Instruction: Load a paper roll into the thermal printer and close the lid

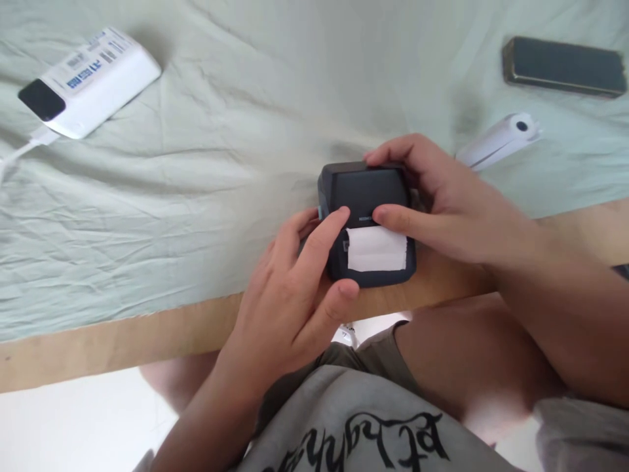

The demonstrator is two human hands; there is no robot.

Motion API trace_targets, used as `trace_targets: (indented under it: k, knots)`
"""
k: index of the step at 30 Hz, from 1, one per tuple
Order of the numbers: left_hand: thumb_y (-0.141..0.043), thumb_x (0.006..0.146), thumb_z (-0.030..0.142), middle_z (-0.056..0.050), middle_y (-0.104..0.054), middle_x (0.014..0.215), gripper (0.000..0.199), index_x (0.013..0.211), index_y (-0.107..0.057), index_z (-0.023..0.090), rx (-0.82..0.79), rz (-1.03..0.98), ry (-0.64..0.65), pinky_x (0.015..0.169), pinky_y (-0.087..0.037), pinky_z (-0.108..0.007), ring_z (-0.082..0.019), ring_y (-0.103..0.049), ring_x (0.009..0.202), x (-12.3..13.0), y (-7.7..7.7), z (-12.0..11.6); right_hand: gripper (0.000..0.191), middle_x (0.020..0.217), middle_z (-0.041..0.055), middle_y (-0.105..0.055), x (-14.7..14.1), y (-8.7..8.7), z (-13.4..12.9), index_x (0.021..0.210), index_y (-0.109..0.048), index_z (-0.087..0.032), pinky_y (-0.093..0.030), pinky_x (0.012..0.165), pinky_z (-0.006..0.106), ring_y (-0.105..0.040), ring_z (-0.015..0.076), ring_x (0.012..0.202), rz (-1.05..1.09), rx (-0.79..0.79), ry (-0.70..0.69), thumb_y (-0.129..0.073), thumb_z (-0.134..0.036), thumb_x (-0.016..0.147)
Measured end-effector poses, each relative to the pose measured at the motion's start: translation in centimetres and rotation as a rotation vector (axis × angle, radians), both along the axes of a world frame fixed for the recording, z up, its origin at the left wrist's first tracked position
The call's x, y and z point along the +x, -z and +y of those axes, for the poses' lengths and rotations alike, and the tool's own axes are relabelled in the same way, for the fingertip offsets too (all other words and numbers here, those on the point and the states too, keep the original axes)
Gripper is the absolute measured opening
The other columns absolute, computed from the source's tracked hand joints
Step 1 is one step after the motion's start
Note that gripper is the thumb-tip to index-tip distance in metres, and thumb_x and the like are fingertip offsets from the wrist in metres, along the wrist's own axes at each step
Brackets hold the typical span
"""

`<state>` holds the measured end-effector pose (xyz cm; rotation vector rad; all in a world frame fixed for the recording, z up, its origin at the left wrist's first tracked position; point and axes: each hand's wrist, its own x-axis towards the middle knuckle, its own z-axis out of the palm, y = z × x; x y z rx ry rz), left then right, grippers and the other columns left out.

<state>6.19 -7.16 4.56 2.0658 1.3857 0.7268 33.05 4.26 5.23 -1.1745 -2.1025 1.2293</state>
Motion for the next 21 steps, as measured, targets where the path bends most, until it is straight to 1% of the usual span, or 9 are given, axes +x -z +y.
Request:
trace_targets:
  k: [1, 3, 5, 8, 11, 13, 16, 19, 21]
  knots:
    - [-0.050, 0.131, 0.061, -0.019, -0.058, 0.187, 0.064, 0.186, -0.048, 0.027, 0.010, 0.008, 0.006, 0.135, -0.063, -0.053, -0.037, -0.070, 0.164, 0.0, 0.2, 0.0, 0.055, 0.157, 0.0072, -0.074, 0.0, 0.3, -0.2, 0.157, -0.061, -0.029, -0.073, 0.116, 0.052, -0.077, 0.0265, 0.133, -0.007, 0.056, 0.003, -0.071, -0.057, 0.111]
    - [-0.068, 0.125, 0.061, -0.019, -0.052, 0.193, 0.074, 0.187, -0.044, 0.030, 0.034, 0.032, 0.005, 0.135, -0.064, -0.058, -0.041, -0.070, 0.165, 0.2, 0.6, 0.1, 0.057, 0.170, 0.0098, -0.068, 0.4, 0.9, -0.7, 0.164, -0.058, -0.029, -0.065, 0.135, 0.062, -0.071, 0.0313, 0.153, -0.003, 0.152, 0.016, -0.067, -0.057, 0.115]
    - [-0.080, 0.119, 0.057, -0.017, -0.050, 0.195, 0.082, 0.188, -0.042, 0.033, 0.056, 0.045, -0.022, 0.137, -0.064, -0.060, -0.042, -0.068, 0.169, 0.5, 0.9, 0.1, 0.059, 0.179, 0.0101, -0.064, 1.0, 1.5, -1.3, 0.170, -0.054, -0.030, -0.061, 0.143, 0.066, -0.065, 0.0330, 0.166, 0.005, 0.194, 0.035, -0.063, -0.056, 0.118]
    - [-0.080, 0.120, 0.054, -0.014, -0.057, 0.193, 0.082, 0.189, -0.038, 0.036, 0.073, 0.034, -0.057, 0.141, -0.062, -0.060, -0.042, -0.064, 0.175, 0.9, 1.1, 0.0, 0.058, 0.181, 0.0057, -0.064, 2.1, 1.9, -2.0, 0.175, -0.052, -0.035, -0.060, 0.146, 0.068, -0.064, 0.0333, 0.172, -0.012, 0.202, 0.051, -0.059, -0.049, 0.120]
    - [-0.075, 0.124, 0.059, -0.017, -0.064, 0.188, 0.088, 0.194, -0.028, 0.035, 0.083, 0.031, -0.046, 0.137, -0.066, -0.061, -0.042, -0.069, 0.171, 1.1, 1.3, -0.1, 0.066, 0.181, 0.0013, -0.065, 2.9, 2.1, -2.5, 0.181, -0.046, -0.043, -0.054, 0.150, 0.072, -0.060, 0.0355, 0.178, -0.060, 0.175, 0.065, -0.058, -0.039, 0.117]
    - [-0.069, 0.125, 0.063, -0.020, -0.068, 0.184, 0.091, 0.196, -0.020, 0.033, 0.090, 0.037, -0.040, 0.132, -0.070, -0.060, -0.042, -0.073, 0.167, 1.1, 1.4, -0.2, 0.074, 0.186, -0.0009, -0.062, 3.1, 2.3, -2.7, 0.185, -0.041, -0.045, -0.052, 0.151, 0.075, -0.057, 0.0358, 0.181, -0.083, 0.161, 0.054, -0.058, -0.032, 0.114]
    - [-0.065, 0.126, 0.066, -0.022, -0.072, 0.179, 0.093, 0.198, -0.014, 0.035, 0.101, 0.060, -0.048, 0.124, -0.074, -0.060, -0.043, -0.078, 0.161, 1.1, 1.5, -0.3, 0.080, 0.189, -0.0009, -0.060, 3.0, 2.4, -2.7, 0.186, -0.039, -0.041, -0.051, 0.150, 0.077, -0.056, 0.0359, 0.182, -0.100, 0.179, 0.042, -0.056, -0.025, 0.110]
    - [-0.065, 0.125, 0.070, -0.023, -0.077, 0.172, 0.097, 0.199, -0.014, 0.033, 0.121, 0.089, -0.051, 0.118, -0.077, -0.059, -0.043, -0.084, 0.151, 1.1, 1.7, -0.3, 0.080, 0.187, 0.0022, -0.063, 2.7, 2.3, -2.7, 0.185, -0.041, -0.036, -0.052, 0.147, 0.079, -0.061, 0.0378, 0.177, -0.127, 0.174, 0.050, -0.056, -0.024, 0.107]
    - [-0.067, 0.123, 0.074, -0.021, -0.080, 0.167, 0.098, 0.198, -0.018, 0.032, 0.122, 0.102, -0.067, 0.114, -0.078, -0.058, -0.043, -0.088, 0.143, 1.1, 1.7, -0.2, 0.083, 0.187, 0.0047, -0.062, 2.6, 2.2, -2.8, 0.187, -0.033, -0.036, -0.052, 0.145, 0.081, -0.064, 0.0381, 0.174, -0.123, 0.143, 0.048, -0.055, -0.027, 0.107]
